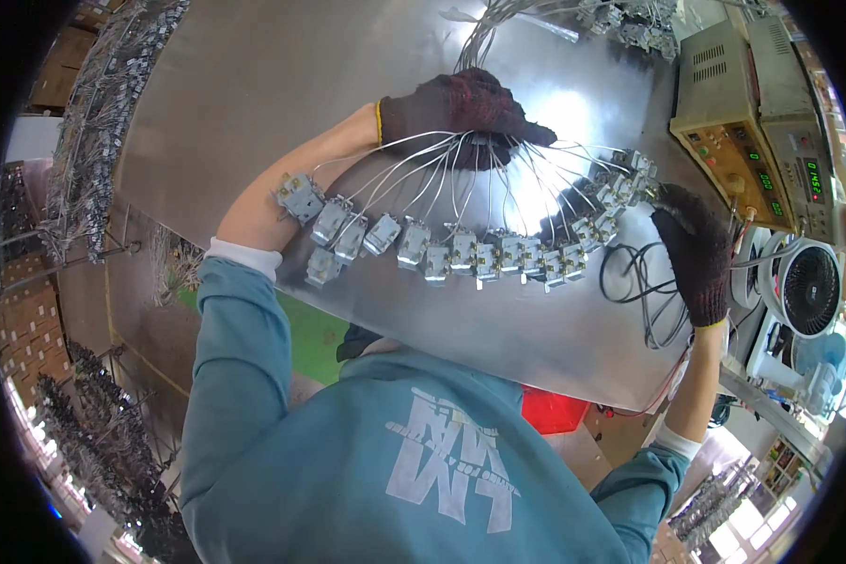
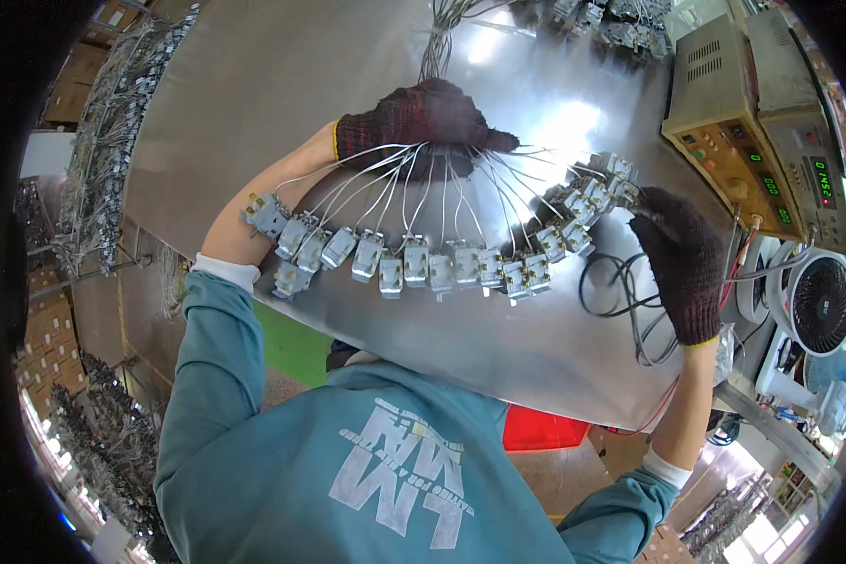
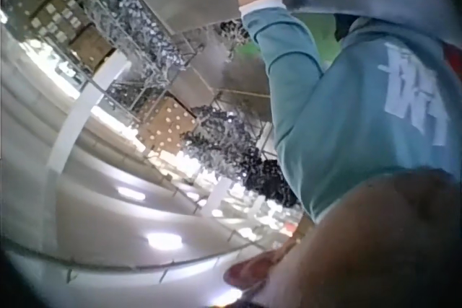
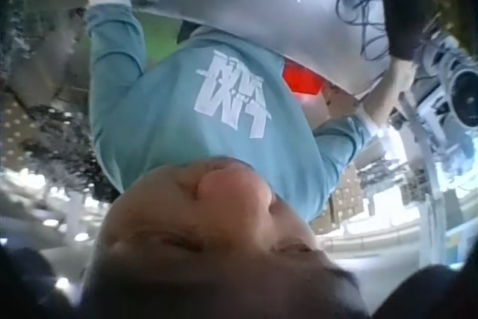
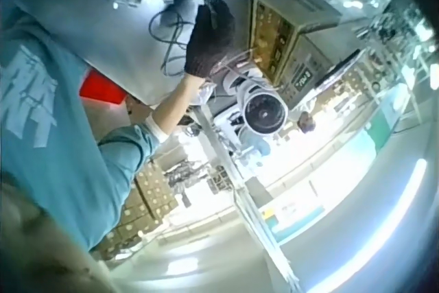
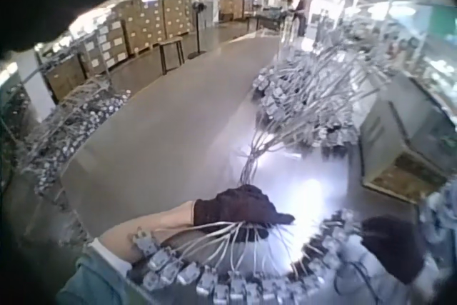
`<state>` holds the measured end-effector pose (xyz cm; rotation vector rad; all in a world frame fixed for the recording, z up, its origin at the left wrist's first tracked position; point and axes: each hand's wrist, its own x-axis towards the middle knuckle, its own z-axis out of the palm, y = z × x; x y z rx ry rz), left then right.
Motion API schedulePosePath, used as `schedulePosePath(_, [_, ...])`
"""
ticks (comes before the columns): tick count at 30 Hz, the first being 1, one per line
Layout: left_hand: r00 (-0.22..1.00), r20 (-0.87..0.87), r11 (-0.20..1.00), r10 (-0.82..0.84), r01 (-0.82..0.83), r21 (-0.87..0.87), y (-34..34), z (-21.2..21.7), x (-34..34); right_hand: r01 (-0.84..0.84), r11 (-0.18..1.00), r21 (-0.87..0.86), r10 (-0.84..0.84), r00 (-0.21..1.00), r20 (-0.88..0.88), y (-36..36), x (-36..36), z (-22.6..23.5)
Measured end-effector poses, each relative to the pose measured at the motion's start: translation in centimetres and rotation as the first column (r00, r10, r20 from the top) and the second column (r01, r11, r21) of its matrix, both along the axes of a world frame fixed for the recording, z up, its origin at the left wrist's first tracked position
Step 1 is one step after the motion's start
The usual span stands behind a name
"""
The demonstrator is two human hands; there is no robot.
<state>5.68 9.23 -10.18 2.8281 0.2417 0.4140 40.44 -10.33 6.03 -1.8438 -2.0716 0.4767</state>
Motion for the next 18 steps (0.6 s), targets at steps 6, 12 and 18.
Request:
schedulePosePath(6, [0.988,0.156,0.999,0.013,-0.021,0.048,-0.1,-1.4,-0.8,-0.165,0.983,0.081,0.154,0.98,0.124,0.7,-0.6,0.5])
schedulePosePath(12, [0.995,0.099,0.999,-0.001,-0.004,0.052,-0.4,-0.1,-0.5,-0.188,0.968,0.163,0.16,0.972,0.17,-0.4,-1.8,0.7])
schedulePosePath(18, [0.996,-0.052,0.997,0.073,-0.074,-0.021,-1.3,1.6,-0.7,-0.151,0.98,0.133,0.133,0.982,0.135,-0.4,-3.0,-0.2])
